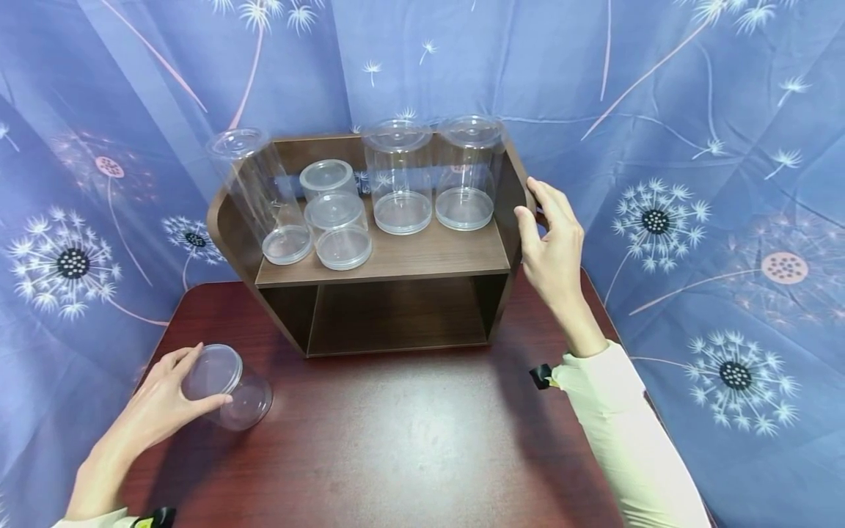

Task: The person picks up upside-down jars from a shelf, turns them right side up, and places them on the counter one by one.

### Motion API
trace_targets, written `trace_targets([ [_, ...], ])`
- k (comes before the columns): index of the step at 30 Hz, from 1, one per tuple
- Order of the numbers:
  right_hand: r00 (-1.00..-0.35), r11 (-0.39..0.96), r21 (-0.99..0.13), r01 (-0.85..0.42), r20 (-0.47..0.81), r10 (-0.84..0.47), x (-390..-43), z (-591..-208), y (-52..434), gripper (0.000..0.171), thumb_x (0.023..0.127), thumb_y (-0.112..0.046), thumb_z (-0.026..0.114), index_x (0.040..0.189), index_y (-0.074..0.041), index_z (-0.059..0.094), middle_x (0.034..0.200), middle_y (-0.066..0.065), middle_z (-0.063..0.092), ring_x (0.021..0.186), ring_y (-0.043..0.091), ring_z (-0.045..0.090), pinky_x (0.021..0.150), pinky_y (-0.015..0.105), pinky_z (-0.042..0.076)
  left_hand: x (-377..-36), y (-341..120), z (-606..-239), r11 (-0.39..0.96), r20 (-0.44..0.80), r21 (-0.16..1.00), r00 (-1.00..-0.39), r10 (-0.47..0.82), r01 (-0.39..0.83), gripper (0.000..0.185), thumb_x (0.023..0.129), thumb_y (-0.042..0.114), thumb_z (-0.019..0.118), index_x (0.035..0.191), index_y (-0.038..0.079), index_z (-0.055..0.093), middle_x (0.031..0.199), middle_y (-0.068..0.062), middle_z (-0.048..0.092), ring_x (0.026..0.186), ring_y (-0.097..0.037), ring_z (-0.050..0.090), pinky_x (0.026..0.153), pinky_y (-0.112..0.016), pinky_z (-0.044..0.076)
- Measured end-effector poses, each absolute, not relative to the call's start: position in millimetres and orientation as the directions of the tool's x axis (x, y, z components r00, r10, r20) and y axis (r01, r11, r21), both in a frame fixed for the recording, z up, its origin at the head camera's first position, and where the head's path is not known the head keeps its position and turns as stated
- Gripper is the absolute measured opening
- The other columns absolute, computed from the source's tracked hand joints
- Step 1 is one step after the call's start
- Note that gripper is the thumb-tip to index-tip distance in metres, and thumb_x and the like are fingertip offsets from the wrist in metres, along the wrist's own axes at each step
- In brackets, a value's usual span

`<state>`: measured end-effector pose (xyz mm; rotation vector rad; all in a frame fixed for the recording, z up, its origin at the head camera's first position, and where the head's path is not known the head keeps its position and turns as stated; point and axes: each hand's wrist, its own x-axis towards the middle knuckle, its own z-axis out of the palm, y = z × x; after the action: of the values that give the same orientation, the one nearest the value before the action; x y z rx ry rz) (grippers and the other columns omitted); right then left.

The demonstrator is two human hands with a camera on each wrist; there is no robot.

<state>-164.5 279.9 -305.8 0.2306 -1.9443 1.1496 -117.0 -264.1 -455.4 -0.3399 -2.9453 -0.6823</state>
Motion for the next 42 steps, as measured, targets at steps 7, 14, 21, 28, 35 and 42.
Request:
trace_targets([
  [7,-0.625,0.57,-0.629,-0.528,0.743,0.24,-166,-307,280,0.035,0.097,0.01,0.061,0.132,0.012,0.064,0.133,0.023,0.064,0.11,0.009,0.061,0.091,0.015,0.049,-115,-265,-456,0.873,0.128,0.436,-0.975,0.181,0.219,0.116,0.072,0.05,0.091,0.156,-0.007,0.035,0.144,-0.033,0.04,0.13,-0.05,0.038,0.089,-0.07,0.041],
  [14,-0.617,0.581,-0.621,-0.526,0.749,0.241,-167,-309,279,0.035,0.097,0.009,0.061,0.131,0.012,0.064,0.133,0.022,0.064,0.109,0.014,0.062,0.088,0.014,0.049,-116,-266,-451,0.863,0.095,0.468,-0.982,0.161,0.187,0.108,0.085,0.052,0.082,0.159,-0.006,0.028,0.151,-0.036,0.034,0.136,-0.054,0.035,0.097,-0.073,0.036],
  [21,-0.617,0.577,-0.625,-0.526,0.747,0.247,-164,-307,278,0.035,0.097,0.009,0.062,0.132,0.012,0.064,0.133,0.023,0.064,0.111,0.014,0.062,0.087,0.015,0.048,-124,-270,-434,0.797,0.241,0.53,-0.953,0.186,0.29,0.09,0.091,0.031,0.081,0.155,-0.01,0.033,0.151,-0.037,0.037,0.137,-0.055,0.035,0.108,-0.071,0.029],
  [28,-0.619,0.574,-0.628,-0.526,0.745,0.249,-163,-306,277,0.034,0.098,0.009,0.061,0.132,0.012,0.063,0.133,0.024,0.064,0.111,0.013,0.061,0.088,0.015,0.048,-130,-267,-409,0.793,0.275,0.528,-0.945,0.178,0.303,0.087,0.094,0.03,0.078,0.156,-0.01,0.031,0.151,-0.038,0.036,0.137,-0.057,0.035,0.11,-0.071,0.026],
  [35,-0.624,0.575,-0.631,-0.52,0.741,0.248,-163,-306,277,0.035,0.098,0.009,0.061,0.132,0.012,0.064,0.133,0.023,0.064,0.11,0.011,0.061,0.088,0.015,0.048,-141,-255,-368,0.77,0.334,0.545,-0.928,0.162,0.331,0.079,0.097,0.026,0.075,0.159,-0.002,0.035,0.15,-0.028,0.045,0.13,-0.047,0.047,0.103,-0.048,0.042],
  [42,-0.623,0.579,-0.631,-0.516,0.741,0.252,-164,-306,277,0.035,0.098,0.008,0.062,0.133,0.011,0.064,0.133,0.023,0.064,0.109,0.009,0.061,0.086,0.014,0.047,-159,-237,-322,0.676,0.368,0.639,-0.918,0.149,0.366,0.075,0.099,0.02,0.072,0.162,0.009,0.032,0.154,-0.019,0.044,0.131,-0.032,0.052,0.095,-0.005,0.037],
])
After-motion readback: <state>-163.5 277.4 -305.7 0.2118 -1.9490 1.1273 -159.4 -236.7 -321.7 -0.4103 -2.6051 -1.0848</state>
